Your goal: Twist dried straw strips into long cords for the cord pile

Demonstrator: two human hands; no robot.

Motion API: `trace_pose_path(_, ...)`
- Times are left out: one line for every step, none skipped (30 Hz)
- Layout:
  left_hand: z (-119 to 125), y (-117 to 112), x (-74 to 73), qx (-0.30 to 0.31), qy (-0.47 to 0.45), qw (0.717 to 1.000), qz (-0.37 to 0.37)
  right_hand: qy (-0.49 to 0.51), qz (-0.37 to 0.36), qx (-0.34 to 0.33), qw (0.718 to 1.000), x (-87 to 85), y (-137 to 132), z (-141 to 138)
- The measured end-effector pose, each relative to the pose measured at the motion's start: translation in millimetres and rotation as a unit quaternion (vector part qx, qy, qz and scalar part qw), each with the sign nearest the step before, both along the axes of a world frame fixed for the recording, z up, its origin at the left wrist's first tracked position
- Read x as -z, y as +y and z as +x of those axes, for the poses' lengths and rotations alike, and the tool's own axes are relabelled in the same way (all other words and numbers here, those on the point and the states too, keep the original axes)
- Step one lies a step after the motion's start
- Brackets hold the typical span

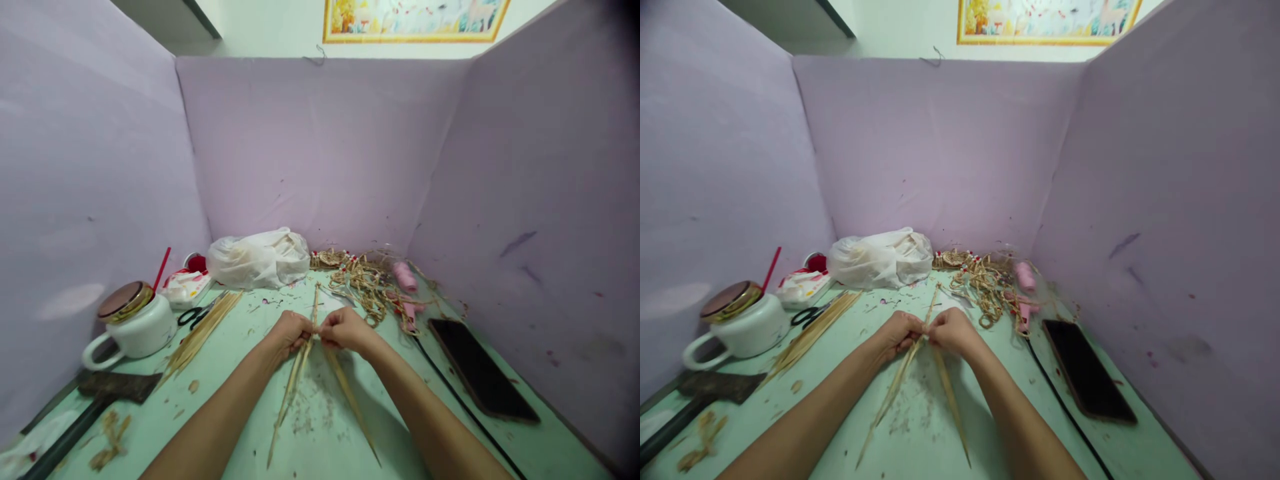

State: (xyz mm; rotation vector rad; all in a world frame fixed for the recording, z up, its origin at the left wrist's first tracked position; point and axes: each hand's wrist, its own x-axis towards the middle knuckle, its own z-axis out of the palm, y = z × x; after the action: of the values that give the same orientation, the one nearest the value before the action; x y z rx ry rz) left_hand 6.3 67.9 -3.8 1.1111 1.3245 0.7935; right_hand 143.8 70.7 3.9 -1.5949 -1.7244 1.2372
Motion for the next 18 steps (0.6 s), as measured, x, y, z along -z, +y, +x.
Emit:
trace_pose_path(-1.1, 0.8, -0.9, 0.013, -0.002, 1.000, -0.005, 0.034, 0.003, 0.041, 0.999, -0.4, 3.0, 1.1)
trace_pose_path(-2.3, 1.8, -1.5, 0.026, -0.004, 1.000, -0.005, 0.067, 0.005, 0.078, 0.995, -0.7, 5.2, 1.2)
trace_pose_path(-3.5, 2.8, -1.6, 0.038, -0.005, 0.999, -0.004, 0.099, -0.002, 0.097, 0.990, -0.7, 6.2, 0.0)
trace_pose_path(-4.5, 4.0, -1.2, 0.048, -0.006, 0.999, -0.002, 0.130, -0.020, 0.098, 0.986, -0.5, 6.0, -2.3)
trace_pose_path(-5.4, 5.1, -0.4, 0.054, -0.005, 0.999, 0.002, 0.157, -0.047, 0.086, 0.983, 0.1, 4.9, -5.3)
trace_pose_path(-6.0, 6.2, 0.7, 0.059, -0.005, 0.998, 0.005, 0.175, -0.078, 0.069, 0.979, 0.9, 3.2, -8.6)
trace_pose_path(-6.3, 7.1, 1.8, 0.064, -0.004, 0.998, 0.007, 0.183, -0.103, 0.053, 0.976, 2.0, 1.3, -11.7)
trace_pose_path(-6.4, 7.6, 2.6, 0.070, -0.002, 0.998, 0.006, 0.180, -0.118, 0.045, 0.976, 3.2, -0.4, -14.0)
trace_pose_path(-6.2, 7.8, 2.9, 0.075, 0.001, 0.997, 0.004, 0.169, -0.122, 0.047, 0.977, 4.6, -1.8, -15.5)
trace_pose_path(-5.9, 7.5, 2.5, 0.077, 0.009, 0.997, 0.004, 0.154, -0.119, 0.055, 0.979, 6.1, -2.6, -16.0)
trace_pose_path(-5.3, 6.8, 1.2, 0.077, 0.024, 0.997, 0.003, 0.140, -0.112, 0.062, 0.982, 7.6, -2.9, -15.7)
trace_pose_path(-4.7, 5.7, -0.8, 0.075, 0.045, 0.996, 0.005, 0.133, -0.105, 0.067, 0.983, 9.1, -2.8, -14.9)
trace_pose_path(-4.2, 4.4, -3.5, 0.071, 0.075, 0.995, 0.006, 0.131, -0.101, 0.071, 0.984, 10.4, -2.6, -14.0)
trace_pose_path(-3.6, 2.9, -6.6, 0.065, 0.109, 0.992, 0.009, 0.134, -0.099, 0.073, 0.983, 11.5, -2.2, -13.1)
trace_pose_path(-3.2, 1.5, -9.7, 0.059, 0.144, 0.988, 0.014, 0.138, -0.098, 0.076, 0.983, 12.6, -1.9, -12.5)
trace_pose_path(-2.8, 0.1, -12.6, 0.054, 0.180, 0.982, 0.020, 0.143, -0.100, 0.081, 0.981, 13.5, -1.6, -12.2)
trace_pose_path(-2.4, -1.3, -15.0, 0.049, 0.215, 0.975, 0.031, 0.149, -0.102, 0.084, 0.980, 14.4, -1.3, -12.3)
trace_pose_path(-1.7, -2.8, -16.6, 0.044, 0.250, 0.966, 0.046, 0.156, -0.105, 0.087, 0.978, 15.4, -1.0, -12.5)
